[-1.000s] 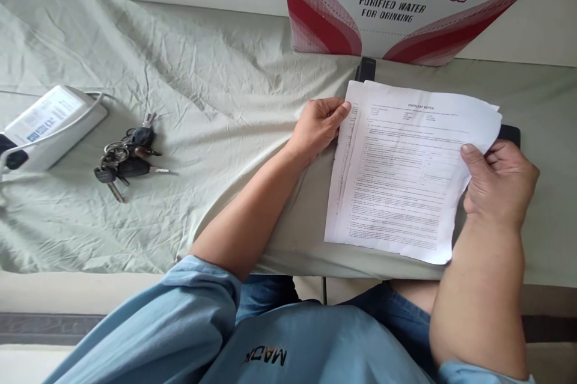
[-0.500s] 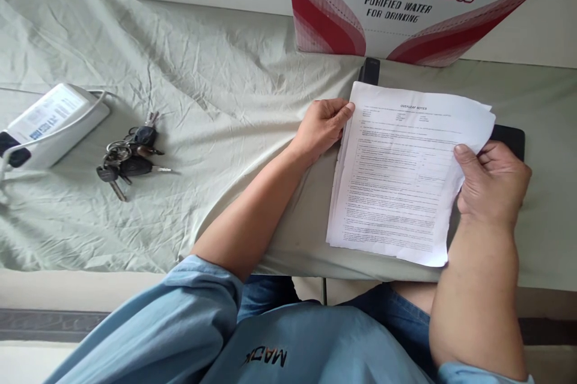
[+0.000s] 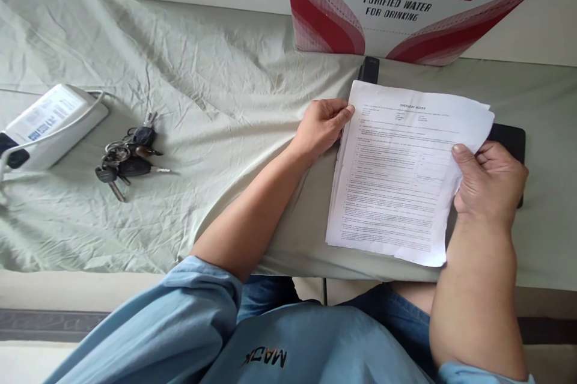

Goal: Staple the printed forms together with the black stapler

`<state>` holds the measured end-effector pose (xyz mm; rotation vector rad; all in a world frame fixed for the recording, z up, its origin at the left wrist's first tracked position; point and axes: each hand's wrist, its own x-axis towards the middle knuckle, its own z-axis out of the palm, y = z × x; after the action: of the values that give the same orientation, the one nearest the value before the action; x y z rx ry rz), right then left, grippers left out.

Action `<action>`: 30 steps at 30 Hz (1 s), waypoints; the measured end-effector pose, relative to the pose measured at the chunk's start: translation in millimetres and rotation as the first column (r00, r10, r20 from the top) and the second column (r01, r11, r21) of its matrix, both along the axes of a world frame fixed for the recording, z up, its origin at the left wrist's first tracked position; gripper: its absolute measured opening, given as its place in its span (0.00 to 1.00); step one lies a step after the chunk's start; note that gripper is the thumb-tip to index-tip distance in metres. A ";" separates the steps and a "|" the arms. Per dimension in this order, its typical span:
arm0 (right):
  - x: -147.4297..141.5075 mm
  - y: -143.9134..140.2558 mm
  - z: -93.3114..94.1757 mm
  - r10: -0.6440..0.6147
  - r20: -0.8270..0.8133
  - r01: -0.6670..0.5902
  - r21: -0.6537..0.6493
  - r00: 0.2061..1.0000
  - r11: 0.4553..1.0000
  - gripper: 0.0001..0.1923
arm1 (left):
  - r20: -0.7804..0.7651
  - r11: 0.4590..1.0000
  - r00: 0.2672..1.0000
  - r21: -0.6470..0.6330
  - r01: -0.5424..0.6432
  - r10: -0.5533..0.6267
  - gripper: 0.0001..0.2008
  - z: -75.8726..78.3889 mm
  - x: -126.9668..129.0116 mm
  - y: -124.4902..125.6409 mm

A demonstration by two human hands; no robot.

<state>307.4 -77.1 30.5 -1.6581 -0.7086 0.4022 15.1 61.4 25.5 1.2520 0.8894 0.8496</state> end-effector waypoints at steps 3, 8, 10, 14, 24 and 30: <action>-1.7 1.0 -0.1 -0.006 -0.009 0.006 0.004 1.000 1.000 0.15 | 0.006 1.000 1.000 -0.015 -0.011 0.011 0.22 -0.8 -0.2 0.3; -4.9 2.5 2.2 -0.006 -0.030 0.007 0.033 1.000 0.999 0.13 | 0.008 1.000 1.000 0.003 -0.020 0.020 0.22 -1.9 -1.1 0.4; -5.6 2.6 3.0 0.001 -0.032 0.000 0.031 0.999 1.000 0.12 | 0.009 1.000 1.000 0.010 -0.017 0.017 0.23 -2.8 -0.9 0.7; -5.4 1.8 2.1 0.009 -0.026 -0.009 0.022 1.000 1.000 0.12 | 0.007 1.000 1.000 0.009 -0.022 0.022 0.24 -4.7 -0.1 1.2; -2.3 -1.4 -3.5 0.031 0.042 -0.029 -0.064 0.999 0.998 0.19 | 0.036 0.998 0.998 0.027 -0.052 0.051 0.27 -12.7 2.1 2.1; 0.7 4.4 -2.2 -0.101 0.223 0.085 0.076 0.970 0.993 0.15 | 0.060 0.997 0.995 -0.024 -0.073 0.075 0.28 -7.7 4.2 0.2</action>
<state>308.1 -72.6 28.2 -1.6828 -0.8003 0.1212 19.3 61.6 17.8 1.1746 0.8986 0.9298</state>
